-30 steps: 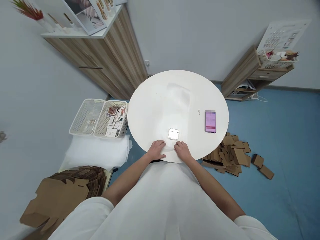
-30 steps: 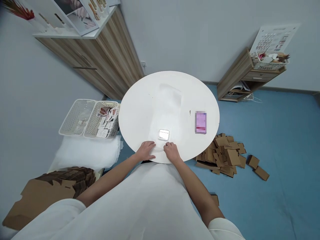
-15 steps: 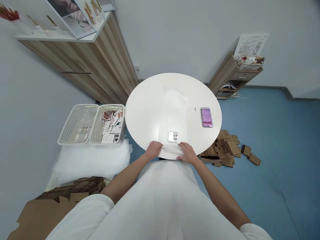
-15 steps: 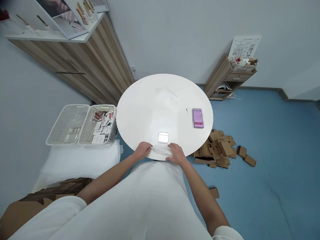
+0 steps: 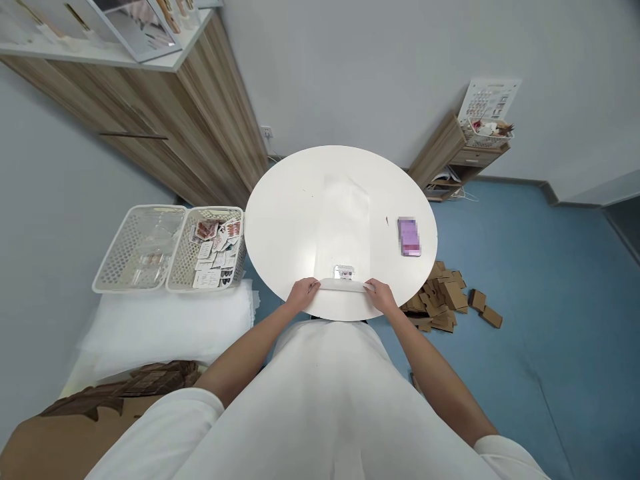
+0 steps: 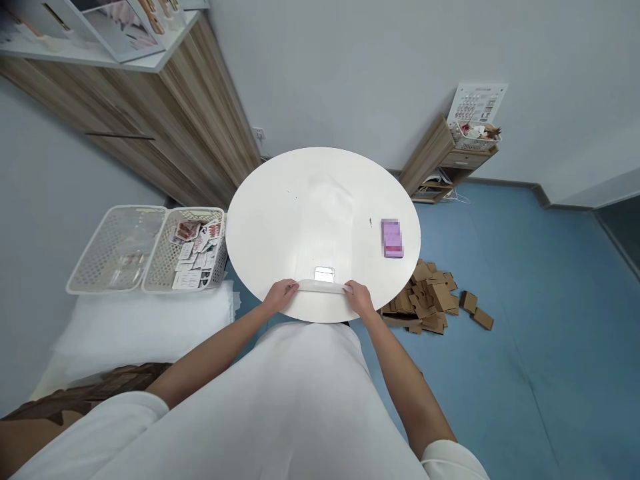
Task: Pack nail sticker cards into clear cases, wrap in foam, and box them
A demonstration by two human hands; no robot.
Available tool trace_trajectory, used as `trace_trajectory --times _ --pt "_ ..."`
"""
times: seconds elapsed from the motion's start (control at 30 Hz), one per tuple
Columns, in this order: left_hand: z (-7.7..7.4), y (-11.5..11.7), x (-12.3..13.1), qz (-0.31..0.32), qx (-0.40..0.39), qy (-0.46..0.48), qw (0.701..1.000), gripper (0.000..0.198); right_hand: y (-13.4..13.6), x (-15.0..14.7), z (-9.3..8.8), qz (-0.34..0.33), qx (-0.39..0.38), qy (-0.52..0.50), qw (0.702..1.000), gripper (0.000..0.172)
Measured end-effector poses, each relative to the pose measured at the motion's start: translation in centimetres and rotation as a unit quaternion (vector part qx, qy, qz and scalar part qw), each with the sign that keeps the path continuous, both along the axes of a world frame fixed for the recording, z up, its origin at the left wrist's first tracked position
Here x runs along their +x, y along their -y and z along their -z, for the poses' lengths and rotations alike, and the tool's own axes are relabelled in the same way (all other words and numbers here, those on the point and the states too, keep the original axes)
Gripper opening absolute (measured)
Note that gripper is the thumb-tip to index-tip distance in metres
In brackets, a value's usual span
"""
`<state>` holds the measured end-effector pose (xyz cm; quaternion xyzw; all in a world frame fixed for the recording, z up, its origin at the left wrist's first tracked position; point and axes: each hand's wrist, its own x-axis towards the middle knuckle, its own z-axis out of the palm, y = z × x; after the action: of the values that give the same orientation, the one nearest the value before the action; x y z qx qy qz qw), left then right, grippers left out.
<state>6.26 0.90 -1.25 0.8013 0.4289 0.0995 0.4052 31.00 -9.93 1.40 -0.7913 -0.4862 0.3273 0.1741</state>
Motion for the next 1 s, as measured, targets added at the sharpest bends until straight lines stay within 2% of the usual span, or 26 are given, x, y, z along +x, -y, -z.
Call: trace_trajectory --times 0.1,0.23,0.37,0.43,0.5,0.63,0.7,0.8,0.87,1.0 --pt "-0.2 -0.8 1.0 -0.036 -0.013 -0.036 0.999 0.029 -1.1 0.4 0.3 0.023 -0.014 0.017 0.999 0.023" --pt "-0.7 -1.6 2.1 -0.066 0.001 -0.117 0.991 0.023 -2.0 0.2 1.4 0.046 -0.027 0.039 0.998 0.020" --pt "-0.8 -1.3 2.5 -0.057 0.081 -0.186 0.978 0.017 -1.8 -1.0 2.9 0.048 0.006 0.117 0.992 0.020" --pt "-0.7 -1.0 2.6 -0.054 0.146 -0.201 0.967 0.029 -1.5 -1.6 3.6 0.040 0.061 0.181 0.981 0.030" --pt "-0.7 -0.8 2.7 -0.020 0.205 -0.203 0.957 0.042 -1.4 -2.0 4.1 0.003 0.113 0.235 0.965 0.034" --pt "-0.8 -1.2 3.0 0.170 0.252 -0.176 0.936 0.052 -1.5 -2.3 4.0 -0.155 0.146 0.245 0.946 0.034" --pt "-1.2 -1.6 3.4 0.232 0.249 -0.163 0.926 0.052 -1.8 -2.1 3.5 -0.204 0.140 0.230 0.941 0.034" --pt "-1.8 -2.1 4.0 0.268 0.238 -0.150 0.922 0.046 -2.4 -1.8 2.7 -0.237 0.127 0.199 0.942 0.026" --pt "-2.1 -2.2 4.6 0.283 0.225 -0.142 0.922 0.050 -2.9 -1.7 2.3 -0.260 0.115 0.175 0.943 0.023" --pt "-2.2 -2.3 5.6 0.271 0.192 -0.146 0.932 0.058 -3.7 -2.0 1.9 -0.268 0.080 0.159 0.947 0.032"
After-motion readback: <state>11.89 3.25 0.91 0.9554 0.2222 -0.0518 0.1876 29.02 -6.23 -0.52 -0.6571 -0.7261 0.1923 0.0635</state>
